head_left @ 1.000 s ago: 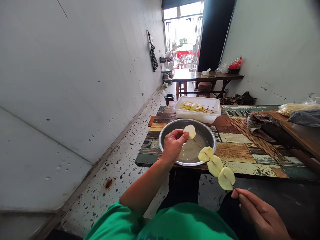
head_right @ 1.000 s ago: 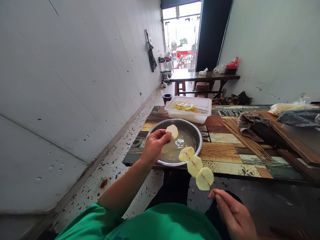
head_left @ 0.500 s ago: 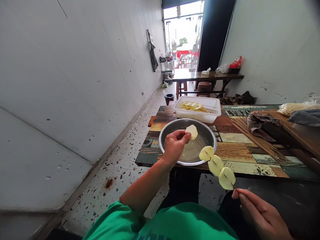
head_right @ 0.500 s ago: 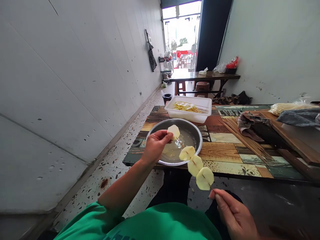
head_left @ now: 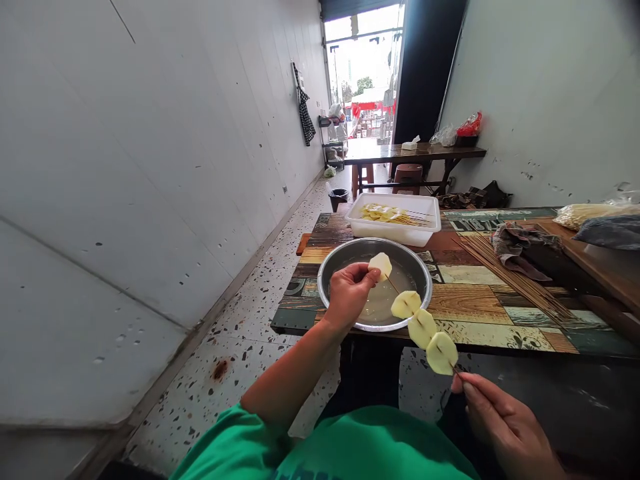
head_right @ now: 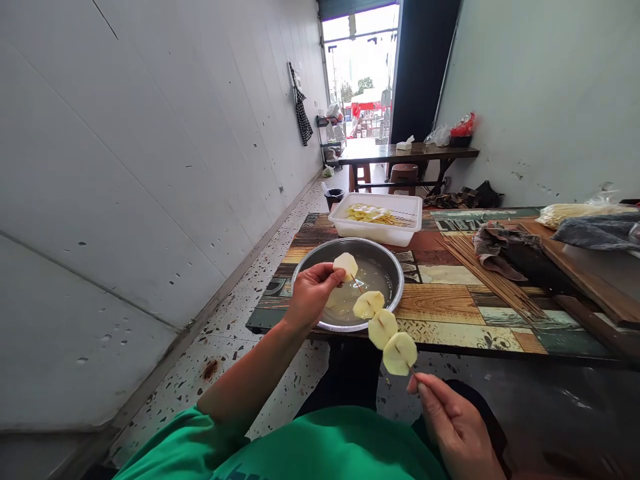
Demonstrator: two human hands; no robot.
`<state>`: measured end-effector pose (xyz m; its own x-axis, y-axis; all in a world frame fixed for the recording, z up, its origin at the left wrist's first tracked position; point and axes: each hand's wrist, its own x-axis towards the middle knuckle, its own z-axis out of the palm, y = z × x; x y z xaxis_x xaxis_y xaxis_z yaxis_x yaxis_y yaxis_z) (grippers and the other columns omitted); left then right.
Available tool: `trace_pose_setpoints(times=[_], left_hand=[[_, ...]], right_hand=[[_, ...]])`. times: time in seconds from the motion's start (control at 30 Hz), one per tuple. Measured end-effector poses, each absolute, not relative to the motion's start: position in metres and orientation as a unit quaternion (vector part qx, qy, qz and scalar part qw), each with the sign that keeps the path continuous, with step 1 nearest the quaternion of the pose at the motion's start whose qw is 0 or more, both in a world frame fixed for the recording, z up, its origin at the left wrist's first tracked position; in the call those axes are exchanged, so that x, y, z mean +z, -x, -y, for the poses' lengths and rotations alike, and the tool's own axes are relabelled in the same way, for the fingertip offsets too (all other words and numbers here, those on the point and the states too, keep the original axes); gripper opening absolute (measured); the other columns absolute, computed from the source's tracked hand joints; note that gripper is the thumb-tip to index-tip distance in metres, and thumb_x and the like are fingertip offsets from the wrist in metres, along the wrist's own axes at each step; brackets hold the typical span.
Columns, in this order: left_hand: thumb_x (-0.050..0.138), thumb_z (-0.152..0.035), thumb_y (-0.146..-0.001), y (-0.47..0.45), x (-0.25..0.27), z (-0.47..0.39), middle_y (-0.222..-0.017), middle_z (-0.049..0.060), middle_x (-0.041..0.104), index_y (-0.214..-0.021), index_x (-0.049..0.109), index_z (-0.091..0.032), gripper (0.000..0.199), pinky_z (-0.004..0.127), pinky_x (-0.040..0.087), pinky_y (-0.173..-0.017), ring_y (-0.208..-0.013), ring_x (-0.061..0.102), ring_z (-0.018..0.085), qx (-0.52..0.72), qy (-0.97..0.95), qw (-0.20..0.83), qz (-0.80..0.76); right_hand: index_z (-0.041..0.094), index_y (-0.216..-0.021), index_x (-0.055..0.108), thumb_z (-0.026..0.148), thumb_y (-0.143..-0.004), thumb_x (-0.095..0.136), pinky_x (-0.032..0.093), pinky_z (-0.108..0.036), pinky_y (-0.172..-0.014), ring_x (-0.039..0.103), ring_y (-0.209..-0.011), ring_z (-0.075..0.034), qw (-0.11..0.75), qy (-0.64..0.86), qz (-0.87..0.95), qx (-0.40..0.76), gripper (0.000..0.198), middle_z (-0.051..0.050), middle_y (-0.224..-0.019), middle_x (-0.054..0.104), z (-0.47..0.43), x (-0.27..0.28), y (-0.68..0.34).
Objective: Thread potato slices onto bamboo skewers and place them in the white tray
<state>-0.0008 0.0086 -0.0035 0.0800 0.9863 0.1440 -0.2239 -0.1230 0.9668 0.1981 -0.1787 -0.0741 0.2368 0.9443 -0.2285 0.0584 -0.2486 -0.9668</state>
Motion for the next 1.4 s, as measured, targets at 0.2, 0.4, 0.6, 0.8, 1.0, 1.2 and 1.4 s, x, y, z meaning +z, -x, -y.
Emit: trace_pose_setpoints(times=[0.2, 0.4, 0.6, 0.8, 1.0, 1.2, 1.4], left_hand=[[0.075, -0.030, -0.068, 0.003, -0.001, -0.009, -0.069, 0.000, 0.064, -0.077, 0.071, -0.014, 0.019, 0.022, 0.044, -0.064, -0.063, 0.054, 0.008, 0.550, -0.527, 0.532, -0.369], [0.075, -0.032, -0.067, 0.003, -0.001, -0.009, -0.067, 0.000, 0.065, -0.074, 0.070, -0.015, 0.019, 0.022, 0.044, -0.062, -0.060, 0.054, 0.009, 0.550, -0.524, 0.534, -0.372], [0.076, -0.033, -0.066, -0.001, -0.003, -0.008, -0.068, 0.001, 0.066, -0.074, 0.070, -0.015, 0.021, 0.022, 0.045, -0.064, -0.061, 0.055, 0.009, 0.553, -0.506, 0.549, -0.370], [0.078, -0.036, -0.064, 0.002, -0.006, -0.008, -0.069, 0.003, 0.068, -0.076, 0.069, -0.013, 0.027, 0.023, 0.047, -0.064, -0.059, 0.057, 0.009, 0.519, -0.490, 0.593, -0.372], [0.079, -0.038, -0.064, 0.009, -0.004, -0.012, -0.065, 0.002, 0.066, -0.076, 0.069, -0.012, 0.030, 0.021, 0.044, -0.054, -0.053, 0.054, 0.007, 0.519, -0.502, 0.575, -0.384], [0.082, -0.028, -0.060, 0.011, 0.004, -0.015, -0.066, 0.004, 0.066, -0.071, 0.066, -0.010, 0.026, 0.020, 0.041, -0.051, -0.052, 0.054, 0.008, 0.463, -0.392, 0.692, -0.391], [0.075, -0.014, -0.068, 0.007, 0.008, -0.013, -0.071, 0.007, 0.066, -0.074, 0.064, -0.009, 0.014, 0.021, 0.045, -0.052, -0.060, 0.060, 0.011, 0.419, -0.321, 0.758, -0.382]], right_hand=[[0.018, -0.077, 0.067, 0.058, -0.070, 0.073, 0.019, -0.018, -0.033, 0.011, -0.037, -0.004, 0.471, 0.508, 0.233, 0.682, 0.041, 0.012, -0.046, 0.016, 0.179, -0.071, -0.194], [0.024, -0.090, 0.075, 0.049, -0.076, 0.068, 0.052, -0.027, -0.055, 0.065, -0.062, -0.020, 0.524, 0.656, 0.431, 0.331, 0.029, -0.006, -0.075, 0.072, 0.177, -0.112, -0.189], [0.023, -0.087, 0.074, 0.046, -0.076, 0.069, 0.052, -0.027, -0.055, 0.065, -0.062, -0.020, 0.548, 0.635, 0.405, 0.364, 0.026, -0.006, -0.072, 0.070, 0.177, -0.105, -0.181], [0.017, -0.078, 0.067, 0.052, -0.073, 0.074, 0.017, -0.018, -0.038, 0.015, -0.041, -0.004, 0.539, 0.515, 0.233, 0.624, 0.036, 0.011, -0.046, 0.021, 0.174, -0.078, -0.186], [0.019, -0.091, 0.073, 0.053, -0.076, 0.069, 0.029, -0.023, -0.042, 0.035, -0.044, -0.010, 0.504, 0.606, 0.352, 0.505, 0.037, 0.003, -0.052, 0.050, 0.174, -0.093, -0.202], [0.021, -0.093, 0.076, 0.050, -0.081, 0.064, 0.042, -0.024, -0.047, 0.050, -0.052, -0.015, 0.483, 0.610, 0.464, 0.422, 0.034, -0.002, -0.061, 0.061, 0.172, -0.095, -0.211], [0.016, -0.091, 0.077, 0.054, -0.078, 0.067, 0.040, -0.025, -0.043, 0.048, -0.046, -0.014, 0.537, 0.579, 0.408, 0.458, 0.041, -0.003, -0.054, 0.058, 0.162, -0.126, -0.216]])
